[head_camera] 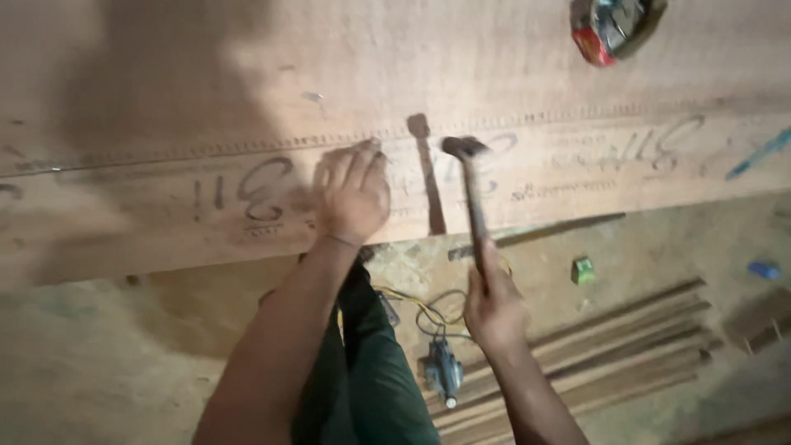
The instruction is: The person hammers nails into a large wooden board using a hammer. They systematically drive nails along the board's surface, then lift the board and move it to another location in the workshop.
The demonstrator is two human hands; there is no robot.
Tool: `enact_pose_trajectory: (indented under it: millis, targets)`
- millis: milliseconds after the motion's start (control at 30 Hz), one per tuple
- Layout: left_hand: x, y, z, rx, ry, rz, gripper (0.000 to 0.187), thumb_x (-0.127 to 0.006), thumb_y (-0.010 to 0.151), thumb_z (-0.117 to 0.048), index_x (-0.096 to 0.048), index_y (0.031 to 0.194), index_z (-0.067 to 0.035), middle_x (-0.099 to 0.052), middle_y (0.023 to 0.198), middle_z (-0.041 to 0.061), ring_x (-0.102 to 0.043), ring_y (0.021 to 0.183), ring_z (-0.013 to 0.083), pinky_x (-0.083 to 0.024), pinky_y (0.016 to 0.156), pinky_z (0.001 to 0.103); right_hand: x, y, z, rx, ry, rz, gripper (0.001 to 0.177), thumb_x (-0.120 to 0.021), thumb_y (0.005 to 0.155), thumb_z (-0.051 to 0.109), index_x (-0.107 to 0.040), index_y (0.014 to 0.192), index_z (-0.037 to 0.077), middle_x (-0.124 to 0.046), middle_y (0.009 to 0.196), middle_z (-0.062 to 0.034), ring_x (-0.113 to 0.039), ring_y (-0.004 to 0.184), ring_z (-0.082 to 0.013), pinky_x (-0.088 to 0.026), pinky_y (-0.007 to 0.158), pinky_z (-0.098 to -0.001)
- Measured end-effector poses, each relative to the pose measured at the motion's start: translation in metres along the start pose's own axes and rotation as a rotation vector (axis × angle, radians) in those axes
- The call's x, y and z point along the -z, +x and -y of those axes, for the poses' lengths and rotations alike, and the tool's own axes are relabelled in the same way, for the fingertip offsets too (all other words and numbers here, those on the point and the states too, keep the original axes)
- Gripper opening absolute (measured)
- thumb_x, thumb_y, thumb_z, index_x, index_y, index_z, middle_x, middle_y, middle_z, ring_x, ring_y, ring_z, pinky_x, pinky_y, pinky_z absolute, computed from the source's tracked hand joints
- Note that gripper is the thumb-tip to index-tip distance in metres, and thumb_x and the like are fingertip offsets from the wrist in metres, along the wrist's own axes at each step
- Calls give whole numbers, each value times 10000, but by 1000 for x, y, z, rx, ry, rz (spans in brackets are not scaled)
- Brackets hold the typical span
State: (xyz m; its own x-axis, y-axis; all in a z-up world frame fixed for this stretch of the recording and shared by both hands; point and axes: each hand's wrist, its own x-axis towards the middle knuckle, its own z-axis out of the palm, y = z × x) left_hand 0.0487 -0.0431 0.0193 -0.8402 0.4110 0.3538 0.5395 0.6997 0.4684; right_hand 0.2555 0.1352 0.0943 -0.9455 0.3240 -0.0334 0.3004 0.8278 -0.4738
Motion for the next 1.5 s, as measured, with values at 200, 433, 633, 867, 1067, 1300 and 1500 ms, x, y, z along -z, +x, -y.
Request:
enact_pose_trajectory:
  millis: [200, 433, 633, 867, 1067, 1300, 1500]
  targets:
    - [8, -1, -6, 14, 10, 54, 215, -681, 857, -121, -744, 1061, -90, -699, 1236, 28, -620, 1114, 231, -459, 972, 437, -1, -21, -15, 4, -3, -22, 370, -636, 982, 19, -581, 1347, 44, -684, 879, -217, -672, 706, -354, -545, 623, -435]
    - [2, -5, -6, 34, 23, 48, 251, -676, 844, -131, -748, 1081, -88, -686, 1252, 39, -606, 1127, 242, -462, 978, 423, -8, -19, -19, 131, -36, -130, 460, -656, 989, 43, -517, 1424, -10, -663, 890, -242, -661, 714, -386, -550, 630, -444]
    - [2, -2, -8, 45, 57, 71, 254, -668, 840, -163, -748, 1077, -120, -673, 1269, 10, -594, 1111, 233, -463, 984, 424, -15, -14, -22, 63, -40, 6, 542, -691, 950, 42, -521, 1462, -12, -672, 852, -213, -669, 691, -359, -549, 596, -442]
    - [2, -2, -8, 36, 73, 59, 238, -665, 825, -183, -746, 1042, -129, -673, 1246, 2, -588, 1079, 232, -478, 971, 441, -28, -17, -32, -14, -199, 154, 578, -732, 893, 41, -569, 1446, 86, -684, 791, -190, -631, 593, -334, -521, 510, -428]
    - [-4, -11, -3, 35, 35, 117, 292, -675, 856, -168, -754, 1128, -95, -655, 1255, 39, -594, 1108, 257, -473, 952, 424, -13, -22, -38, 215, 227, -230, 525, -568, 1058, -28, -304, 1493, 98, -662, 1221, -451, -577, 569, -212, -532, 531, -345]
    - [0, -9, -8, 51, 63, 126, 303, -668, 838, -180, -744, 1123, -116, -654, 1291, 23, -586, 1126, 255, -470, 986, 438, -8, -9, -11, 37, -25, -28, 554, -659, 968, 27, -506, 1499, 65, -616, 772, -205, -583, 619, -347, -493, 552, -450]
    - [-4, -7, -2, 65, 60, 153, 319, -668, 819, -193, -741, 1122, -126, -638, 1337, 22, -581, 1149, 261, -454, 998, 474, -33, 10, 18, -261, 269, 71, 586, -615, 1014, 89, -416, 1563, 128, -621, 809, -148, -585, 636, -279, -487, 537, -386]
